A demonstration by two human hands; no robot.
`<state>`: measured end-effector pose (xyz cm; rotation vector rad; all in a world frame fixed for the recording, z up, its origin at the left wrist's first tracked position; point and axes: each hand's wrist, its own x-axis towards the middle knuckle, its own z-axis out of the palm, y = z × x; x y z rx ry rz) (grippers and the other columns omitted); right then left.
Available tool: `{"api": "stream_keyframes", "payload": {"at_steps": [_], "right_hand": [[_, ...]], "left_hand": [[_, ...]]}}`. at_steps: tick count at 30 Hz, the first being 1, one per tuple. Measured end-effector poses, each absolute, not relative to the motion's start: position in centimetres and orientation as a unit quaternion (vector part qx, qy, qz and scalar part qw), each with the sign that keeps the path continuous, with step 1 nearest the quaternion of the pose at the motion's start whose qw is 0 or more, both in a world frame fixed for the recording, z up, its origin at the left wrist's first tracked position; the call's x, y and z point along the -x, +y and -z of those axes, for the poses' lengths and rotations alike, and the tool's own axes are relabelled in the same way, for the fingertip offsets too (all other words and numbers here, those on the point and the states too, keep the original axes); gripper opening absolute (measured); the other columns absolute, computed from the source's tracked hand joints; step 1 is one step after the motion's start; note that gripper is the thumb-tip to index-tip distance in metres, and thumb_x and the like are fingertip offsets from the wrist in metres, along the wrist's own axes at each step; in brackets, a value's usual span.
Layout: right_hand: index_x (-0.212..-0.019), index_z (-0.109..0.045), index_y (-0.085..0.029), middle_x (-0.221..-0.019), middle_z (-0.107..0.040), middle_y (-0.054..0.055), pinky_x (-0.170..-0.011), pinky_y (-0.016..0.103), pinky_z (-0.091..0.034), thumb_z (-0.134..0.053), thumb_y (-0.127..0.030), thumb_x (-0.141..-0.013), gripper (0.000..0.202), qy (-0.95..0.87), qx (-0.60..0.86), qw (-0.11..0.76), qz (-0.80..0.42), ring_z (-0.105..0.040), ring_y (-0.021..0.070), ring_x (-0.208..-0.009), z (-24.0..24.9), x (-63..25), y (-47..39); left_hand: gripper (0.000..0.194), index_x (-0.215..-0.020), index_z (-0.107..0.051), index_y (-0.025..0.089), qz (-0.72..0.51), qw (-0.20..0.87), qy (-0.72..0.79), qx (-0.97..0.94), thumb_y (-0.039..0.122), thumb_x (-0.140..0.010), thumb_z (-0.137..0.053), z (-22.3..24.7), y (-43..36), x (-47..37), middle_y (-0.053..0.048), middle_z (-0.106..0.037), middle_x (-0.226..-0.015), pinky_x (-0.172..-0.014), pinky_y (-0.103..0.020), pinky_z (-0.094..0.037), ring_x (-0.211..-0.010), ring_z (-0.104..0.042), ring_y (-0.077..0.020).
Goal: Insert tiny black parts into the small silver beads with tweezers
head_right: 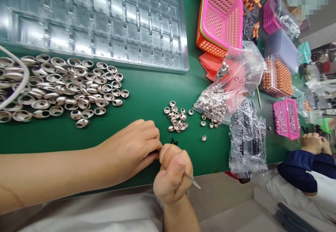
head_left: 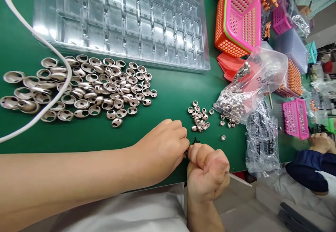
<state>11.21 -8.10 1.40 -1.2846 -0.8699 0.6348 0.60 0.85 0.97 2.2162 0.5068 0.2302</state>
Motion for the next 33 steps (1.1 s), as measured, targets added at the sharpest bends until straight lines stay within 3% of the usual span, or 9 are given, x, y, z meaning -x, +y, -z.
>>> {"api": "stream_keyframes", "payload": {"at_steps": [11,17,21,26,33], "right_hand": [[-0.065,-0.033,-0.021,-0.059,-0.022,-0.007,-0.046,0.025,-0.027,-0.035,-0.034,-0.105,0.043,-0.419,0.559,0.662,-0.271,-0.027,0.0082,-0.047,-1.4,-11.1,-8.0],[-0.065,-0.033,-0.022,-0.059,-0.024,-0.007,-0.047,0.026,-0.029,-0.037,-0.029,-0.104,0.040,-0.429,0.569,0.648,-0.269,-0.028,0.0092,-0.049,-0.5,-11.2,-8.7],[-0.064,-0.033,-0.022,-0.058,-0.027,-0.007,-0.049,0.026,-0.031,-0.041,-0.033,-0.104,0.042,-0.400,0.569,0.662,-0.279,-0.030,0.0095,-0.050,-0.3,-11.2,-8.7],[-0.064,-0.026,-0.021,-0.056,-0.020,-0.008,-0.047,0.023,-0.028,-0.031,-0.038,-0.107,0.047,-0.285,0.519,0.750,-0.296,-0.022,0.0090,-0.047,-1.5,-12.3,-8.5],[-0.064,-0.040,-0.021,-0.056,-0.023,-0.008,-0.045,0.020,-0.028,-0.037,-0.048,-0.104,0.049,-0.256,0.515,0.756,-0.311,-0.022,0.0083,-0.045,-2.6,-14.6,-9.9]], "left_hand": [[0.020,-0.070,-0.065,0.016,-0.126,0.423,0.197,-0.876,0.009,-0.089,-0.062,-0.7,0.7,-0.5,-0.003,-0.058,-0.075,-0.068,-0.036,-0.028,-0.078,-0.047,-0.0205],[0.019,-0.072,-0.067,0.015,-0.105,0.408,0.208,-0.883,0.013,-0.090,-0.064,-1.0,0.8,-0.6,-0.003,-0.061,-0.078,-0.070,-0.035,-0.033,-0.079,-0.049,-0.0195],[0.014,-0.077,-0.070,0.015,-0.103,0.395,0.209,-0.889,0.012,-0.089,-0.065,-1.0,0.8,-0.6,-0.003,-0.063,-0.081,-0.074,-0.035,-0.035,-0.083,-0.053,-0.0201],[0.005,-0.086,-0.074,0.017,-0.103,0.402,0.211,-0.885,0.016,-0.087,-0.070,-0.7,0.8,-0.5,-0.003,-0.067,-0.084,-0.077,-0.035,-0.038,-0.088,-0.056,-0.0219],[0.008,-0.091,-0.075,0.022,-0.173,0.467,0.224,-0.838,0.017,-0.085,-0.074,0.1,0.4,-0.4,-0.001,-0.072,-0.087,-0.080,-0.035,-0.042,-0.087,-0.060,-0.0202]]}}
